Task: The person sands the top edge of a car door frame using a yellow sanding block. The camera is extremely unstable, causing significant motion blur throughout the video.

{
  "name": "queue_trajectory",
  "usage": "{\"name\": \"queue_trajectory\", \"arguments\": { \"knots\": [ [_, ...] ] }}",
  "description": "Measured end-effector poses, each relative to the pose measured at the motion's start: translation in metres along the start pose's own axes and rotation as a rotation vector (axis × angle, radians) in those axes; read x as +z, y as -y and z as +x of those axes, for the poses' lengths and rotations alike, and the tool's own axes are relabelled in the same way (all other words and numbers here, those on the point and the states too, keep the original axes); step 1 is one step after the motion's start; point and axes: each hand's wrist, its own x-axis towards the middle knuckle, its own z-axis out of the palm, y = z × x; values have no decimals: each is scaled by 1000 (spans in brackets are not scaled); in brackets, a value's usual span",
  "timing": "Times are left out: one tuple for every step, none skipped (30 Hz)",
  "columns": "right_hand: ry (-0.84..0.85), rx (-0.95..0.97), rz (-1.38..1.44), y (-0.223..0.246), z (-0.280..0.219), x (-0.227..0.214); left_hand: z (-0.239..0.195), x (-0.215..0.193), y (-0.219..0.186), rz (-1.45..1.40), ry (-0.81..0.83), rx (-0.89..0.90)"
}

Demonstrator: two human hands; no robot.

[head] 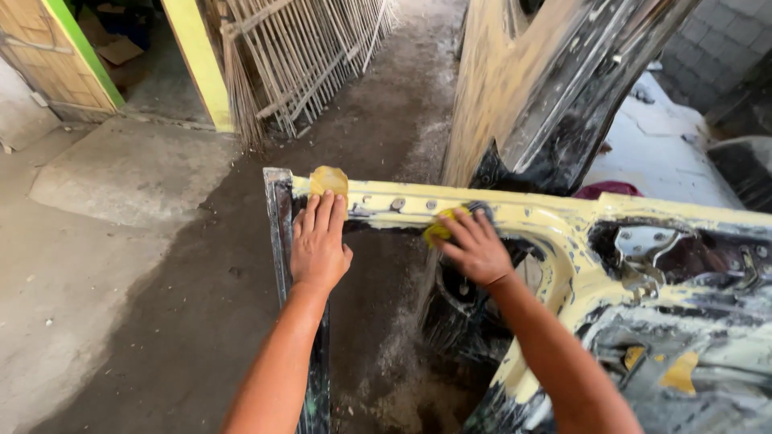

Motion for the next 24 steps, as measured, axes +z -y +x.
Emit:
{"name": "queue_trajectory", "arguments": {
  "knots": [
    [10, 8, 6, -1, -11, 1, -3, -1, -1, -3, 14, 3],
    [13, -10, -11, -10, -16, 5, 0, -1, -2, 5, -24, 0],
    [15, -28, -28, -20, -20, 8, 3, -1, -3, 13, -62, -3],
    [14, -26, -26, -10, -11, 23, 3, -1, -2, 15, -60, -1],
    [-5, -35, -75, -1, -3, 38, 2, -1, -1, 8, -39, -10],
    [-21, -47, -127, 5, 4, 52, 4, 0, -3, -3, -20, -18],
    [-20, -46, -128, 22, 33, 44, 6, -1, -4, -5, -19, -17],
    [-3, -87, -57, 44, 57, 36, 3, -1, -5, 8, -14, -16],
    [13, -128, 14, 65, 81, 28, 0, -2, -6, 20, -9, -14],
    [14, -124, 14, 75, 92, 28, 1, -3, -7, 20, -7, -11],
    [3, -129, 47, 86, 104, 28, 2, -4, -7, 9, 4, -28],
    [-8, -137, 76, 94, 115, 28, 4, -5, -9, -5, 11, -46],
    [-7, -136, 72, 86, 108, 25, 3, -2, -8, -7, 9, -44],
    [-13, -132, 70, 79, 101, 22, 2, 2, -6, 18, -19, -35],
    [-19, -129, 68, 71, 94, 19, 1, 5, -5, 43, -47, -26],
    [-19, -126, 63, 50, 73, 17, 0, 5, -5, 40, -50, -21],
    [-48, -110, 51, 30, 53, 15, 0, 6, -4, 65, -78, -23],
    [-74, -95, 37, 7, 30, 14, 0, 9, -6, 86, -106, -25],
    [-72, -93, 30, -17, 4, -2, 0, 10, -9, 80, -109, -21],
    [-85, -24, 72, -39, -22, -18, 1, 9, -11, 76, -112, -28],
    [-99, 45, 113, -61, -49, -34, 2, 8, -14, 71, -114, -36],
    [-97, 47, 108, -68, -66, -44, 3, 10, -19, 66, -116, -33],
    [-55, 106, 53, -75, -83, -55, 3, 12, -25, 47, -139, -61],
    [-15, 170, -4, -81, -100, -66, 4, 14, -31, 28, -163, -84]
  ]
}}
